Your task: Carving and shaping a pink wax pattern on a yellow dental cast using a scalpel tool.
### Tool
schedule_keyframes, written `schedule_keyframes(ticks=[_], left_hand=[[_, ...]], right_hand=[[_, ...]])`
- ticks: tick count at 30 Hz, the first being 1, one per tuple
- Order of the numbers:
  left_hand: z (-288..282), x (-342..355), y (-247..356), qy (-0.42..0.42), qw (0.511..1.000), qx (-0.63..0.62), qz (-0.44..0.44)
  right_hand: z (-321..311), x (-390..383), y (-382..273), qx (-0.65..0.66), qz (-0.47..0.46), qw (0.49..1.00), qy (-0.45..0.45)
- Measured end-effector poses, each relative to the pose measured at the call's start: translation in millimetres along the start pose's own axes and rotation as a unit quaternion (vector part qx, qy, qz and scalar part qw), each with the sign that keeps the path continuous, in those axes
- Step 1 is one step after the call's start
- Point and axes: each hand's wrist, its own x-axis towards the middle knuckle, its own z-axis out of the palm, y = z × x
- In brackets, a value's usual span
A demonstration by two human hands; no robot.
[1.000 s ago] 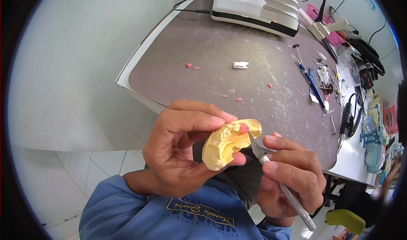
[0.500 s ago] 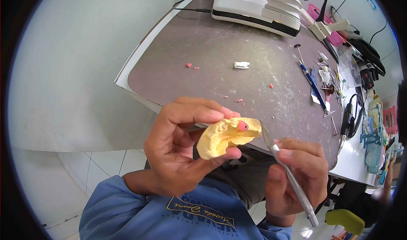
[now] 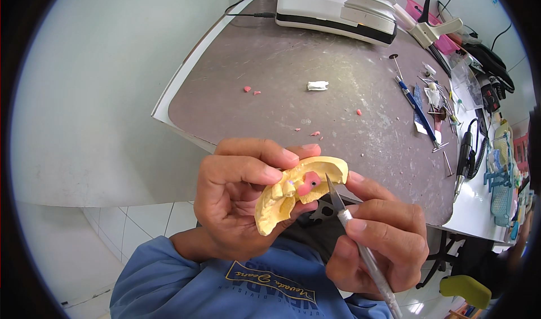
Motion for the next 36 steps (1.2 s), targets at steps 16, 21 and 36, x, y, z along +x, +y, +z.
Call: schedule_keyframes(ticks=[16, 21, 36], left_hand=[[0, 0, -2, 0.017, 0.997, 0.054, 0.061], [-4, 1, -7, 0.017, 0.990, 0.105, 0.088], [-9, 7, 15, 0.056, 0.934, -0.256, -0.244]], right_hand=[[-6, 10, -5, -0.051, -0.020, 0.996, -0.067], [2, 9, -4, -0.109, -0.045, 0.993, -0.021], [-15, -29, 10, -0.080, 0.138, 0.987, 0.026]])
